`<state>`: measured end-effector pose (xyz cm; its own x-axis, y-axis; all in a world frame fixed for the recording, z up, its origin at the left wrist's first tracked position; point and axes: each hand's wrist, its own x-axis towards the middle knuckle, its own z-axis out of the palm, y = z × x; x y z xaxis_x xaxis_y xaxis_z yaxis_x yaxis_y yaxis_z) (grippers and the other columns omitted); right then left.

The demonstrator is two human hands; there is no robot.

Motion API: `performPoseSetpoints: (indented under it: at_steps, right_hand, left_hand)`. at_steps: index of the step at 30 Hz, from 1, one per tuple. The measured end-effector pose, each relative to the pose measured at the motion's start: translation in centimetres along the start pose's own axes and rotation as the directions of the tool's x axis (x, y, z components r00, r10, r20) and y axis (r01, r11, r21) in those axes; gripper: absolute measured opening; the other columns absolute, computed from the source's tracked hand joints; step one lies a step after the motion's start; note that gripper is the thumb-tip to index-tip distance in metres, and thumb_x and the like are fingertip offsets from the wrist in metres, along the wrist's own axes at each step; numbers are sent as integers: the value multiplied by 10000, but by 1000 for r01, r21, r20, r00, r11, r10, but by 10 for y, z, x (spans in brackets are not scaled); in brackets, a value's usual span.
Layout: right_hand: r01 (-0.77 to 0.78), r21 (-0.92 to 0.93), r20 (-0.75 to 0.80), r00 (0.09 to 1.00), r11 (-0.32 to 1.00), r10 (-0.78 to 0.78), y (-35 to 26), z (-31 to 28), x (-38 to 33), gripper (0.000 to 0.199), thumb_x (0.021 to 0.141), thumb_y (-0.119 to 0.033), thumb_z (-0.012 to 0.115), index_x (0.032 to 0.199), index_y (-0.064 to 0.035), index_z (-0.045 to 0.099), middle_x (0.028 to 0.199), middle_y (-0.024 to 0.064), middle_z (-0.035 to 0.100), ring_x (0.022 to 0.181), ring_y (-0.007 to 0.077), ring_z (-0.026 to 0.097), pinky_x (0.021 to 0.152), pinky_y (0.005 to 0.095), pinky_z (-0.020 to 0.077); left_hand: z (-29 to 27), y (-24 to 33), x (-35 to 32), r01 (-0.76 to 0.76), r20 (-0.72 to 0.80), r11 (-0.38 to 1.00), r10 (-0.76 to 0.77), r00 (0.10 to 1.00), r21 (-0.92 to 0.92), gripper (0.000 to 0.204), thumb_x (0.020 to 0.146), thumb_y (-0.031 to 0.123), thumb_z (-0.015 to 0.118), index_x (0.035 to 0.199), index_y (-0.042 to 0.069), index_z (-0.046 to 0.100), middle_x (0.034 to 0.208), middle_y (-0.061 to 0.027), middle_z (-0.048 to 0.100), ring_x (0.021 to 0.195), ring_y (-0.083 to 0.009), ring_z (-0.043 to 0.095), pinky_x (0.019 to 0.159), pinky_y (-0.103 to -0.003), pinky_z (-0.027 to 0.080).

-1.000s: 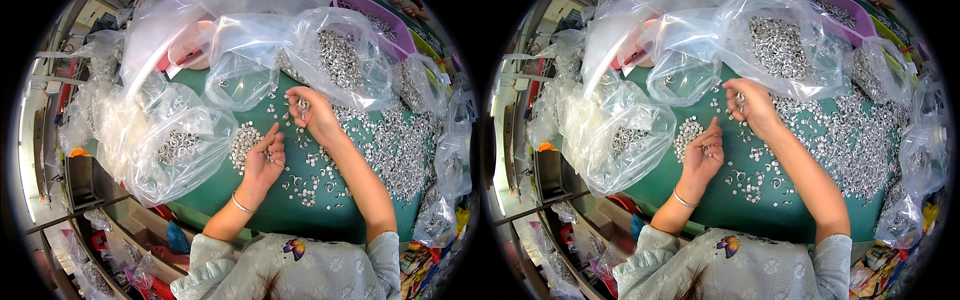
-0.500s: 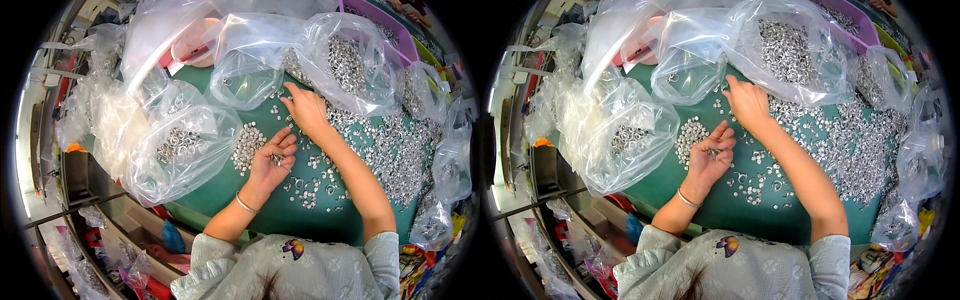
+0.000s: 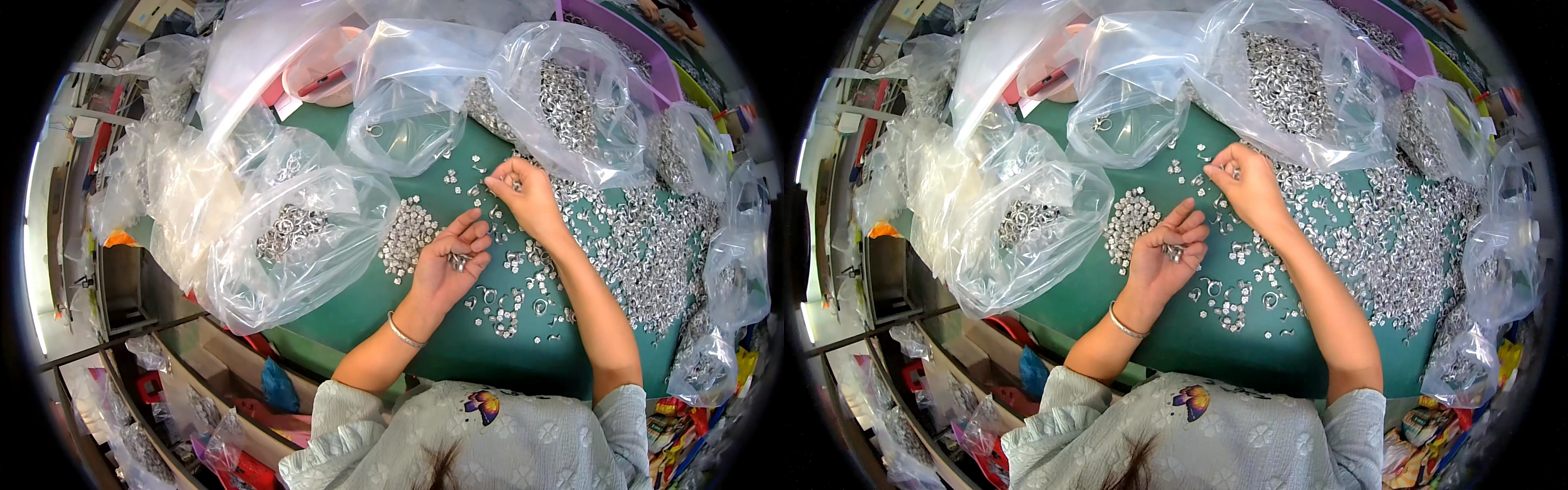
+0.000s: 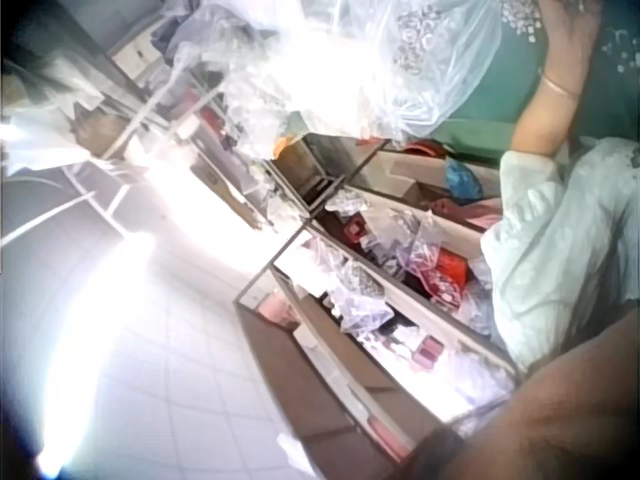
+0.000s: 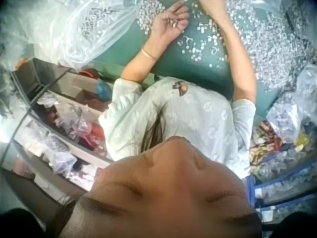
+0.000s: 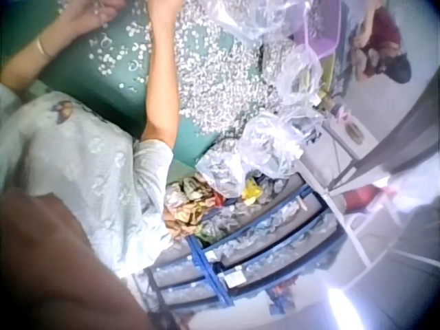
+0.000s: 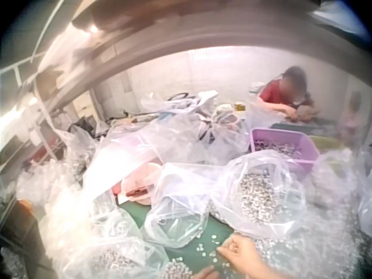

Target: The person sorts small metal rings and components on a green work surface by hand, picking up individual pieces, grouping them together, and placing them into clear plastic bags.

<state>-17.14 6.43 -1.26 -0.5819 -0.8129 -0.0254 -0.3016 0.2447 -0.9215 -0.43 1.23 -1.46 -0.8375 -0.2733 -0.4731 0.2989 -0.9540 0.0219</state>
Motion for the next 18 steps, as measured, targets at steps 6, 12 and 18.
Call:
performPoseSetpoints:
  at_steps: [6, 12, 18]
  right_hand:
    - [-493, 854, 486, 870, 163, 88, -8, -23, -39, 187, 944, -196, 513, 829, -50, 526, 737, 34, 536, 579, 97, 482, 481, 235, 374]
    - [-167, 876, 64, 970, 453, 234, -20, -10, -105, 160, 948, -162, 497, 900, -22, 557, 914, 91, 566, 826, 179, 571, 688, 270, 469]
    - [432, -148, -47, 896, 890, -443, -34, -9, -152, 75, 817, -60, 602, 877, -24, 628, 966, 106, 591, 1005, 256, 548, 872, 403, 423]
  left_hand:
    - [-16, 0, 1, -20, 104, 998, 13, 994, 64, 455, 776, -68, 456, 1230, -40, 473, 1137, -154, 562, 1034, -253, 552, 881, -335, 474]
    - [13, -35, -22, 95, -118, 976, -73, 990, 195, 388, 911, 82, 419, 1255, -96, 442, 1236, -162, 531, 1201, -260, 484, 1034, -361, 385]
    - [34, -80, -34, 136, -228, 981, -102, 968, 139, 299, 961, 203, 423, 1132, -9, 548, 1068, -113, 610, 964, -203, 582, 871, -326, 477]
